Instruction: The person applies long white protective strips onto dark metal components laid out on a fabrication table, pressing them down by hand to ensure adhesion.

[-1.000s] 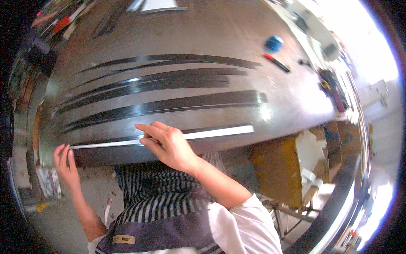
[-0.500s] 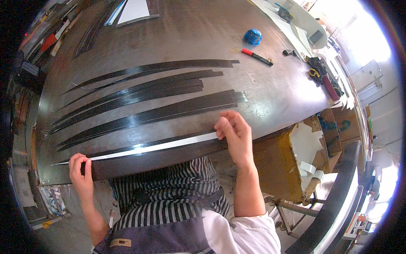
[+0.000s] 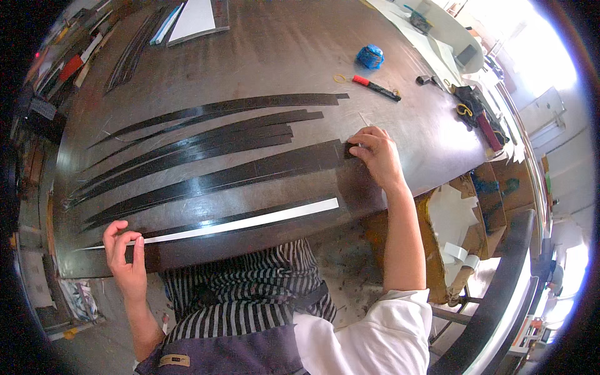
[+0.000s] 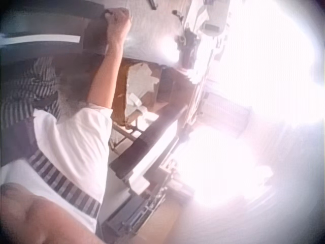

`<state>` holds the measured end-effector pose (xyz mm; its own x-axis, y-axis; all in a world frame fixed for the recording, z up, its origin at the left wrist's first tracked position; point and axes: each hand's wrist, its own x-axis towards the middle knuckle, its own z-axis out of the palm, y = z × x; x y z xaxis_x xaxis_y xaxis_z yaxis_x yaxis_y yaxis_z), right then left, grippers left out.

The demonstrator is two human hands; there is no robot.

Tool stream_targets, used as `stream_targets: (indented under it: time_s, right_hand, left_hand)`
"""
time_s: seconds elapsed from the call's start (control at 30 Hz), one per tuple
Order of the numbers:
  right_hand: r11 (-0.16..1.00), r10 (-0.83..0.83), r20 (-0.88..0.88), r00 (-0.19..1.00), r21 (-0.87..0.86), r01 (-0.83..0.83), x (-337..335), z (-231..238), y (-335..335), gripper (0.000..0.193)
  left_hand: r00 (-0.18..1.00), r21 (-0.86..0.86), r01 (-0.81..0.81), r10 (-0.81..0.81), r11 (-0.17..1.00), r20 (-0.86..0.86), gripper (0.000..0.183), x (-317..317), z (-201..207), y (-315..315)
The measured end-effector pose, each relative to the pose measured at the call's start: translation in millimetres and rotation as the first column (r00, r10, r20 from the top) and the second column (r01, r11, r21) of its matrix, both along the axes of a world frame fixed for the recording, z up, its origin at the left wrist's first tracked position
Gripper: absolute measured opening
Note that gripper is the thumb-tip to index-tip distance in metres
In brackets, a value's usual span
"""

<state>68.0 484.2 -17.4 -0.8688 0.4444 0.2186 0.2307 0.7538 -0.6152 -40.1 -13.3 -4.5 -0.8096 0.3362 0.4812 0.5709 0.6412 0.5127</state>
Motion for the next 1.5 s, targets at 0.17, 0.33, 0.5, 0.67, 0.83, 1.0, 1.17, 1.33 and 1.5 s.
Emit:
stream_targets:
  time_s: [0.17, 0.33, 0.5, 0.67, 0.83, 1.0, 1.17, 1.33, 1.5]
  right_hand:
    - [1.000, -0.025, 0.054, 0.998, -0.015, 0.026, -6.1, 8.3, 4.3, 0.018]
    - [1.000, -0.005, 0.062, 0.998, 0.015, 0.004, -8.5, 14.7, 4.2, 0.014]
    - [0.981, 0.014, 0.023, 1.000, 0.193, -0.018, -5.9, 16.7, 0.5, 0.011]
    - [0.918, 0.057, -0.063, 0.996, 0.395, -0.027, -1.3, 24.3, -7.2, 0.014]
    - [0.998, -0.015, 0.006, 1.000, 0.055, 0.015, 2.7, 14.3, -8.0, 0.017]
    - [0.997, 0.006, -0.030, 1.000, 0.083, -0.004, 0.2, 9.8, -2.6, 0.014]
    - [0.908, 0.089, -0.054, 0.995, 0.415, -0.059, 4.5, 22.1, -11.7, 0.008]
    - [0.926, 0.078, -0.154, 0.985, 0.377, -0.015, 5.0, 52.1, -34.0, 0.021]
    - [0.962, -0.104, -0.295, 0.950, -0.273, 0.020, 15.9, 80.9, -37.8, 0.012]
  left_hand:
    - [0.996, 0.026, 0.047, -0.049, 0.999, 0.080, 0.009, -9.2, 4.0, 8.5]
    - [0.987, -0.139, 0.148, -0.138, 0.979, 0.078, 0.027, -31.7, 3.1, 21.4]
    - [0.981, -0.150, 0.192, -0.188, 0.970, 0.038, 0.028, -35.9, -4.7, 29.9]
    - [0.984, -0.140, 0.180, -0.179, 0.974, 0.020, 0.027, -36.6, -7.0, 29.9]
    - [0.989, -0.144, 0.150, -0.151, 0.978, 0.003, 0.029, -33.9, -10.5, 28.8]
    - [0.989, -0.155, 0.150, -0.146, 0.977, 0.032, 0.030, -32.5, -3.8, 30.2]
    - [0.989, -0.138, 0.148, -0.147, 0.979, 0.017, 0.031, -30.4, -10.4, 28.7]
    - [0.990, -0.141, 0.142, -0.141, 0.980, 0.021, 0.032, -30.4, -7.0, 28.6]
    - [0.989, -0.134, 0.146, -0.141, 0.980, 0.048, 0.034, -29.6, -4.0, 29.5]
